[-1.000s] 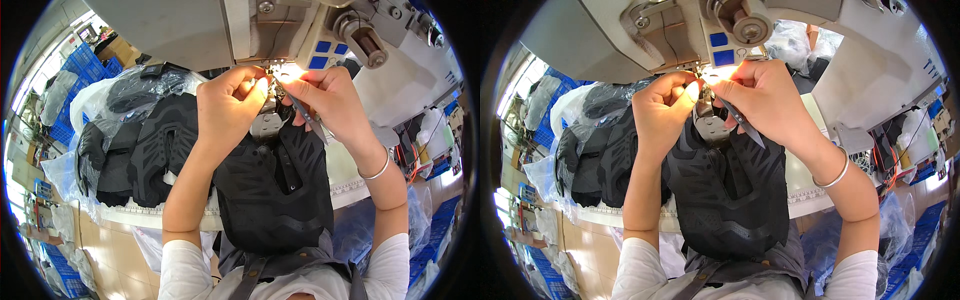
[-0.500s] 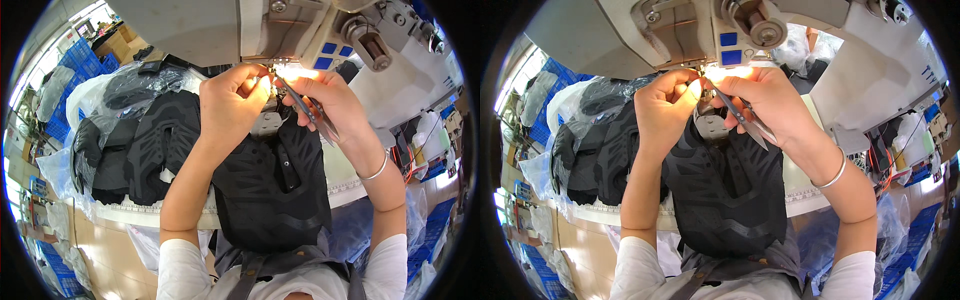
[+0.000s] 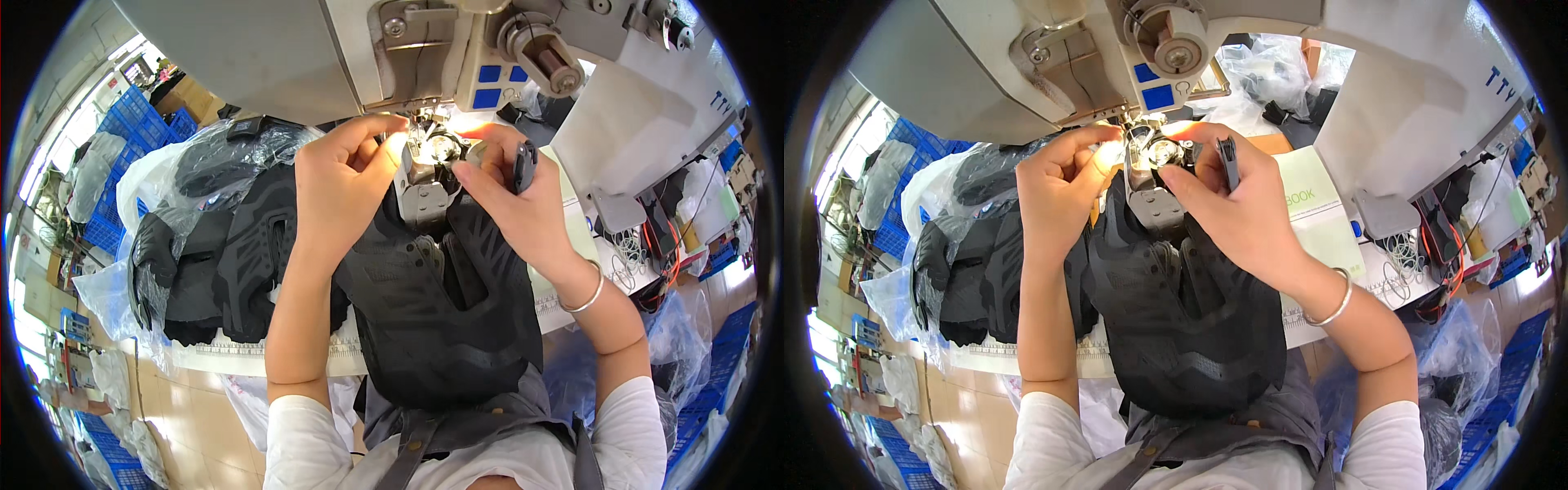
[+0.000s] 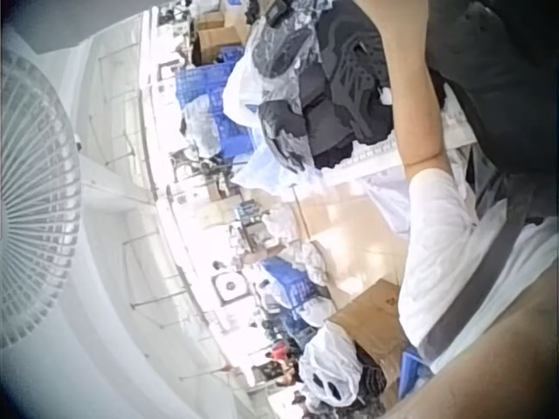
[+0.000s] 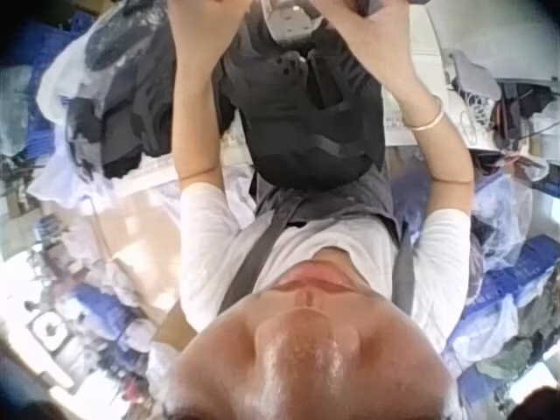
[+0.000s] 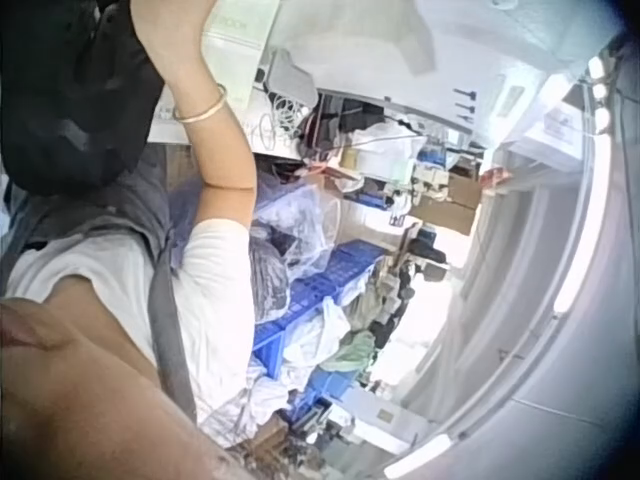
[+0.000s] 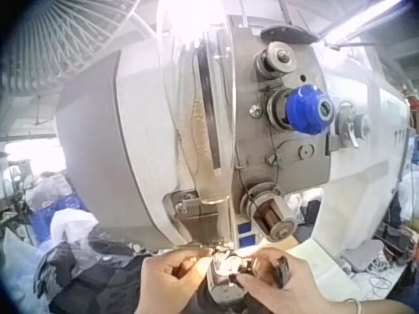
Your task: Sewing and trimming components of a black sneaker using an industrial sewing machine.
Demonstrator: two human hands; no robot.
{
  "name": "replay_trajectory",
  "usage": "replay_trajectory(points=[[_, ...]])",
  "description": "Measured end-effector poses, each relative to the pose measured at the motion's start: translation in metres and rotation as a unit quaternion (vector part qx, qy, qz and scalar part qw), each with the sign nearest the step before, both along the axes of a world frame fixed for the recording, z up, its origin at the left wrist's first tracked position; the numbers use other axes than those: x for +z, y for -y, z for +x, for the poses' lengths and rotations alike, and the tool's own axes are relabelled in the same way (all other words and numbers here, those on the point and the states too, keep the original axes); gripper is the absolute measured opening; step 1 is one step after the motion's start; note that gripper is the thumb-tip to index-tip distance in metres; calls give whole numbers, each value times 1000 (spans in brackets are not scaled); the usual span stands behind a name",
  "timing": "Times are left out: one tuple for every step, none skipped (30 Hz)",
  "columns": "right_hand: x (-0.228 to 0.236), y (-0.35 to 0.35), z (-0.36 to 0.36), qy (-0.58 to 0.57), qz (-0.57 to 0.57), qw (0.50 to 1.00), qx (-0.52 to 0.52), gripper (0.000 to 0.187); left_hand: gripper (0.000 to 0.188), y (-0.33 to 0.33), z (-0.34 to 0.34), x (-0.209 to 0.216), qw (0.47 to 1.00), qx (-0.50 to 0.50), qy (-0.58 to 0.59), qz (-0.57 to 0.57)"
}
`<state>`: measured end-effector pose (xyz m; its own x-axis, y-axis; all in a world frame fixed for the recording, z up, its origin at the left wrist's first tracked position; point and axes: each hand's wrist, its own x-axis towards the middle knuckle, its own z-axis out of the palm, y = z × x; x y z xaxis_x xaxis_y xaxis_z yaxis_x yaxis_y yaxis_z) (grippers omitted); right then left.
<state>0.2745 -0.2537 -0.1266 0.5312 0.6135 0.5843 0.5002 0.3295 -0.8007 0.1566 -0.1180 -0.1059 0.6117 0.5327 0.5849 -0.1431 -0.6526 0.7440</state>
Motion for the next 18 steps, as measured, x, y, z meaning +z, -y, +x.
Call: replay_trajectory(points=[[3,-4,-5,0,-1,1000,-2,25,15,3,1,3,1000,9,5,-18],[9,-8,-11,-32,0,999,-3,23,15,5,1,5,999,19,10,-36],[14,-12,-17,-65,2,998,-3,21,15,6,0,5,999,18,11,-37],[17,-16,-21,-85,15,996,-6,20,15,7,0,5,999,17,11,-32],[17,-20,-22,-82,15,996,-6,20,15,8,0,5,999,16,12,-27],[16,-24,-21,-176,51,983,27,18,15,8,0,6,999,15,15,-27],[15,-29,-22,-270,86,957,61,17,14,8,-2,6,999,17,16,-29],[16,-32,-24,-300,116,945,60,15,14,8,-3,6,999,18,18,-30],[15,-31,-23,-299,116,945,59,15,14,7,-3,6,999,17,18,-30],[14,-29,-23,-298,123,944,70,14,13,6,-5,6,999,20,26,-33],[12,-27,-22,-295,130,943,81,13,12,5,-7,5,999,22,33,-36],[11,-24,-24,-243,87,966,30,12,12,6,-10,7,999,23,32,-37],[8,-24,-19,-242,86,966,29,12,12,11,-12,12,999,26,34,-24],[3,-26,-14,-129,131,983,13,12,12,15,-13,14,999,29,35,-12],[1,-27,-10,-14,174,985,-3,13,12,18,-14,15,999,29,36,-13],[7,-24,-17,-70,142,987,34,13,11,19,-17,15,999,21,31,-1],[12,-21,-19,-71,142,987,34,13,11,20,-19,15,1000,13,25,10],[16,-20,-21,-102,99,990,20,13,10,21,-19,13,1000,18,18,6]])
